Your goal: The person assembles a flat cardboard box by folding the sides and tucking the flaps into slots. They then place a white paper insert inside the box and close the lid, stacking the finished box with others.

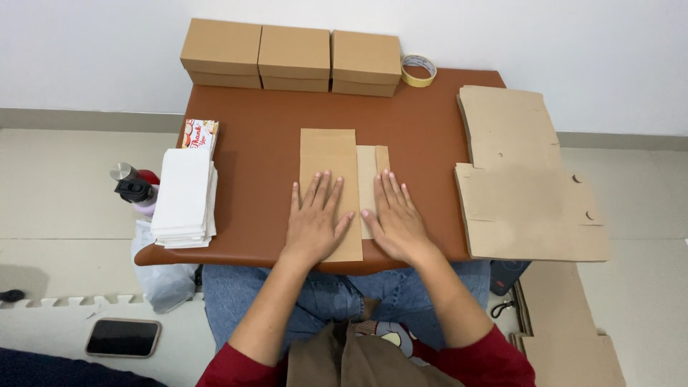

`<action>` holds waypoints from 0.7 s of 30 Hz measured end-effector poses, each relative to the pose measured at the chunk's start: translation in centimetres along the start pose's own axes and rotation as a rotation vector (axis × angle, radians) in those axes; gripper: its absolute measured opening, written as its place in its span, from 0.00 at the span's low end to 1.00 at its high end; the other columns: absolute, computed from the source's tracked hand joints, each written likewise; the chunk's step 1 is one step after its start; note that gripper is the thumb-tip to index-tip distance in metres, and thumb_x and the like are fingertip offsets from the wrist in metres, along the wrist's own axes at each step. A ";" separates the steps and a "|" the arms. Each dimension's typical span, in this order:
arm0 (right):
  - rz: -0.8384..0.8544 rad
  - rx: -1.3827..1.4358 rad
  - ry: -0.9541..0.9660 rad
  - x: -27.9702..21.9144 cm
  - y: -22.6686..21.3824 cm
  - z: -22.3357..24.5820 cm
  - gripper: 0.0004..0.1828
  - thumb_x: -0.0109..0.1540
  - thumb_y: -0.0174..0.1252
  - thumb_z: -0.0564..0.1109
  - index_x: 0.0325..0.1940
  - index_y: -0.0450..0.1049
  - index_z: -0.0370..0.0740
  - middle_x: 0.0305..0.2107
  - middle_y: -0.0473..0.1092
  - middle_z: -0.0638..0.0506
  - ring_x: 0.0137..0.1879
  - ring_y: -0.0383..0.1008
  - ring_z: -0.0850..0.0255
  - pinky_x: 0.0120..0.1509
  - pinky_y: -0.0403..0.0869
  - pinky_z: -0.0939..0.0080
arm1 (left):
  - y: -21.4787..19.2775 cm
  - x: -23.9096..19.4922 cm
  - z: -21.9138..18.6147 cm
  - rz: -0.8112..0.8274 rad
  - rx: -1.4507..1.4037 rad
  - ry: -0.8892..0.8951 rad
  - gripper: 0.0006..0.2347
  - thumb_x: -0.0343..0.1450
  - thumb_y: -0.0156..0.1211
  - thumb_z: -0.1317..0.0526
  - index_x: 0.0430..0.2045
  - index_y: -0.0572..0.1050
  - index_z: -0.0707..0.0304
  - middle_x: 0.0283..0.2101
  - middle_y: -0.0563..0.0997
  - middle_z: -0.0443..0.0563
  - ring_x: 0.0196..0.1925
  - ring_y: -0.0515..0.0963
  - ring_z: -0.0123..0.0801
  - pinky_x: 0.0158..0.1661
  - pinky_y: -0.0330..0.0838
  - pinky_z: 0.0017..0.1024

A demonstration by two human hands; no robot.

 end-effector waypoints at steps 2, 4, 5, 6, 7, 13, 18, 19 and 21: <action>-0.022 -0.013 -0.031 -2.5 0.7 0.2 0.40 0.71 0.34 0.61 0.78 0.41 0.29 0.75 0.38 0.32 0.81 0.33 0.44 0.81 0.34 0.44 | -0.2 -0.3 -0.1 -0.016 -0.009 0.011 0.30 0.76 0.37 0.41 0.72 0.54 0.54 0.76 0.52 0.56 0.78 0.45 0.43 0.71 0.26 0.54; -0.055 -0.039 -0.068 -4.4 1.8 0.1 0.40 0.70 0.36 0.60 0.78 0.41 0.29 0.75 0.39 0.32 0.81 0.34 0.43 0.80 0.35 0.43 | 0.8 -0.3 0.5 -0.050 -0.020 0.025 0.30 0.76 0.38 0.41 0.71 0.56 0.55 0.75 0.54 0.58 0.78 0.47 0.44 0.72 0.27 0.54; -0.187 -0.058 -0.113 -5.2 2.5 -0.1 0.39 0.70 0.37 0.59 0.78 0.42 0.32 0.75 0.42 0.37 0.81 0.37 0.48 0.80 0.37 0.46 | 1.8 -0.2 0.9 -0.205 0.018 0.099 0.29 0.76 0.40 0.43 0.70 0.56 0.60 0.74 0.56 0.60 0.77 0.50 0.46 0.71 0.34 0.54; -0.313 -0.076 -0.165 -5.9 3.4 -0.3 0.38 0.70 0.39 0.58 0.78 0.43 0.34 0.75 0.45 0.41 0.81 0.40 0.52 0.81 0.39 0.49 | 2.9 -0.2 1.4 -0.358 0.057 0.167 0.30 0.75 0.42 0.45 0.69 0.57 0.65 0.72 0.59 0.63 0.75 0.54 0.49 0.70 0.40 0.55; -0.325 -0.090 -0.173 -5.9 3.3 -0.4 0.38 0.70 0.39 0.58 0.78 0.43 0.34 0.75 0.45 0.41 0.81 0.40 0.52 0.81 0.39 0.49 | 2.4 -0.4 1.2 -0.378 0.056 0.168 0.30 0.75 0.42 0.45 0.69 0.57 0.65 0.72 0.59 0.63 0.75 0.54 0.49 0.70 0.40 0.55; -0.405 -0.044 -0.183 -6.2 2.5 -0.2 0.34 0.68 0.43 0.58 0.76 0.53 0.45 0.73 0.50 0.44 0.79 0.48 0.53 0.77 0.46 0.47 | 0.3 -4.0 -0.2 -0.220 -0.043 0.445 0.47 0.57 0.71 0.30 0.69 0.59 0.48 0.74 0.53 0.59 0.77 0.40 0.58 0.65 0.32 0.67; -0.434 0.081 -0.165 -6.1 2.8 -0.4 0.29 0.67 0.47 0.56 0.72 0.62 0.49 0.72 0.53 0.43 0.76 0.53 0.51 0.75 0.51 0.44 | -0.5 -4.7 -0.3 -0.191 -0.266 0.454 0.25 0.69 0.65 0.46 0.62 0.70 0.46 0.73 0.56 0.59 0.76 0.44 0.55 0.65 0.26 0.66; -0.438 0.085 -0.169 -5.8 3.0 -0.5 0.29 0.67 0.47 0.56 0.72 0.62 0.49 0.72 0.53 0.43 0.76 0.53 0.51 0.75 0.51 0.44 | -0.1 -4.7 0.1 -0.193 -0.260 0.453 0.25 0.69 0.65 0.46 0.62 0.70 0.46 0.73 0.56 0.59 0.76 0.44 0.55 0.65 0.26 0.66; -0.550 0.186 -0.147 -5.8 3.4 -0.7 0.25 0.65 0.50 0.47 0.68 0.67 0.47 0.69 0.60 0.45 0.75 0.58 0.53 0.76 0.55 0.46 | 0.5 -4.9 0.7 -0.286 -0.283 0.487 0.37 0.58 0.64 0.73 0.66 0.65 0.52 0.70 0.63 0.58 0.75 0.54 0.54 0.68 0.31 0.64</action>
Point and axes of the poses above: each hand's wrist, its own x-axis towards the middle knuckle, its own y-axis out of the palm, z = x × y, the point moved 1 cm from there along x, towards the middle knuckle
